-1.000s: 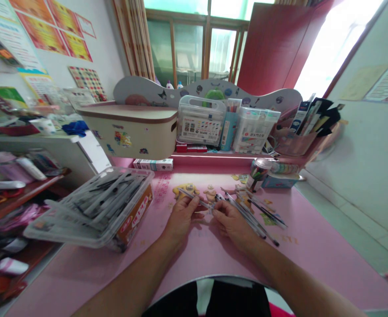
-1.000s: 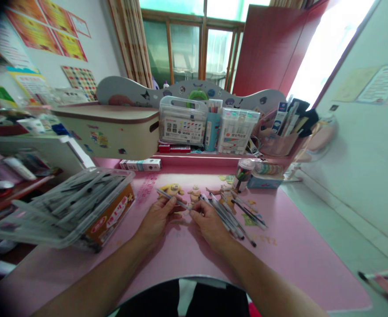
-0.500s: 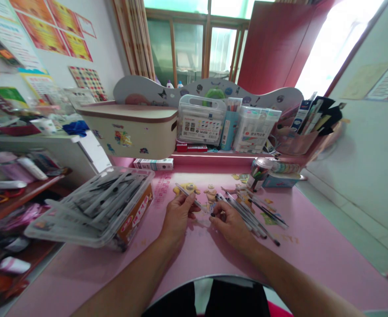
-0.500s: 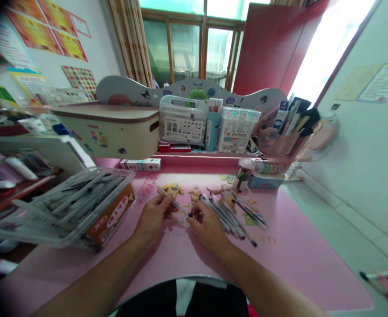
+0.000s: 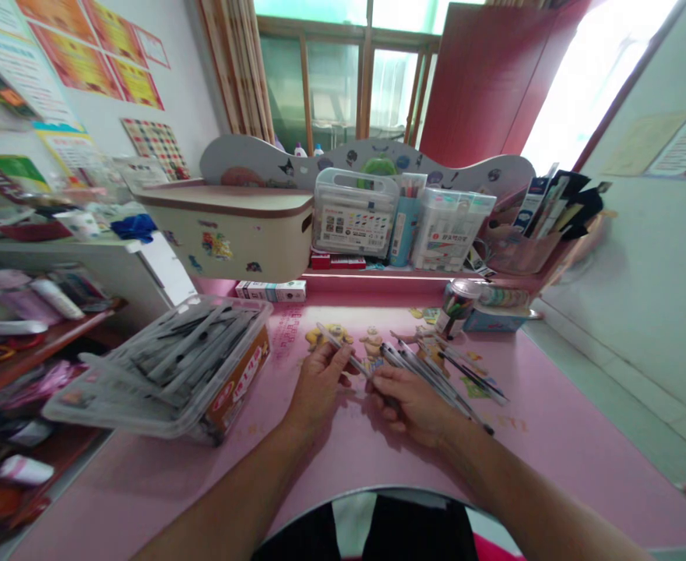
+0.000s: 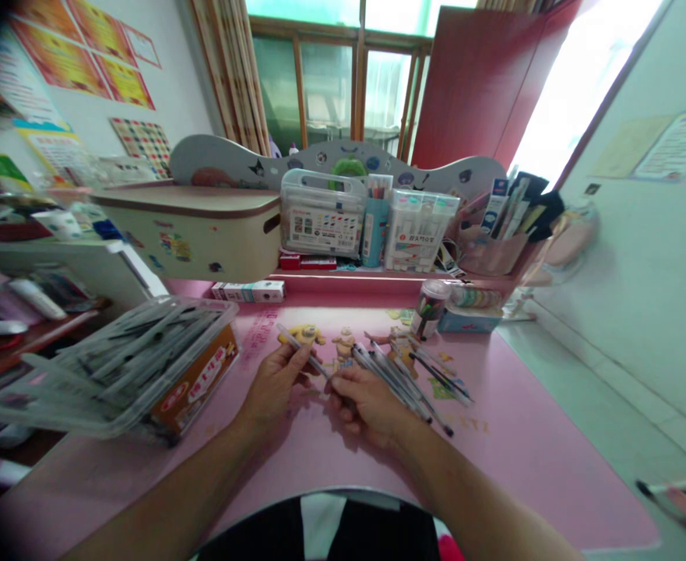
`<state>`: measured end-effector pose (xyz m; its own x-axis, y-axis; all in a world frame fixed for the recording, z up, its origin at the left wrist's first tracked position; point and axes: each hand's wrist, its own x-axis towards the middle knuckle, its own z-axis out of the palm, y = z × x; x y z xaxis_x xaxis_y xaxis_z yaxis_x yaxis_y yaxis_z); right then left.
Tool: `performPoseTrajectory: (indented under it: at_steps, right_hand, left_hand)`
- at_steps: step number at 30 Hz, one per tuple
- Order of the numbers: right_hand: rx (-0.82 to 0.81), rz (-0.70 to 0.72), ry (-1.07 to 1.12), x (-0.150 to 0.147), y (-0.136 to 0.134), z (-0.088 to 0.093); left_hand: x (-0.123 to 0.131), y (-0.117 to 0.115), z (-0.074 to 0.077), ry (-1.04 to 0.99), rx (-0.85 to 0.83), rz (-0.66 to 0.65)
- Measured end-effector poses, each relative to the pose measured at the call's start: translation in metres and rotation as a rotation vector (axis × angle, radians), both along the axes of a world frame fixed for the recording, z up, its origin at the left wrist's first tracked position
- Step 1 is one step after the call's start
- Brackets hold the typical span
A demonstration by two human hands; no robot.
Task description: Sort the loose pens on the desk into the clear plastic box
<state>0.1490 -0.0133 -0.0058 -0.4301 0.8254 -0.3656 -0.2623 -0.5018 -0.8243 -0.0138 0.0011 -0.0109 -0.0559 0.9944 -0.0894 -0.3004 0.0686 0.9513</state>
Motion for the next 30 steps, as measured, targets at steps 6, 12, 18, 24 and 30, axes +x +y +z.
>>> performPoseTrajectory:
  at_steps: [6, 12, 18, 24, 30]
  right_hand:
    - [0.029, 0.183, -0.154, 0.006, -0.001, -0.001]
    - [0.065, 0.411, -0.171, 0.017, 0.000, -0.004]
    - [0.130, 0.334, -0.106, 0.016, -0.001, 0.003]
    - [0.144, 0.063, -0.111, 0.002, -0.001, 0.004]
    - [0.185, 0.048, -0.165, -0.001, 0.000, -0.003]
  left_hand:
    - [-0.009, 0.009, 0.004, -0.164, 0.013, 0.104]
    - [-0.021, 0.023, 0.015, -0.489, -0.196, 0.235]
    - [-0.019, 0.021, 0.012, -0.610, -0.302, 0.163]
    - [0.005, -0.004, 0.002, -0.475, -0.297, -0.294]
    - [0.015, -0.005, -0.006, -0.332, -0.252, -0.267]
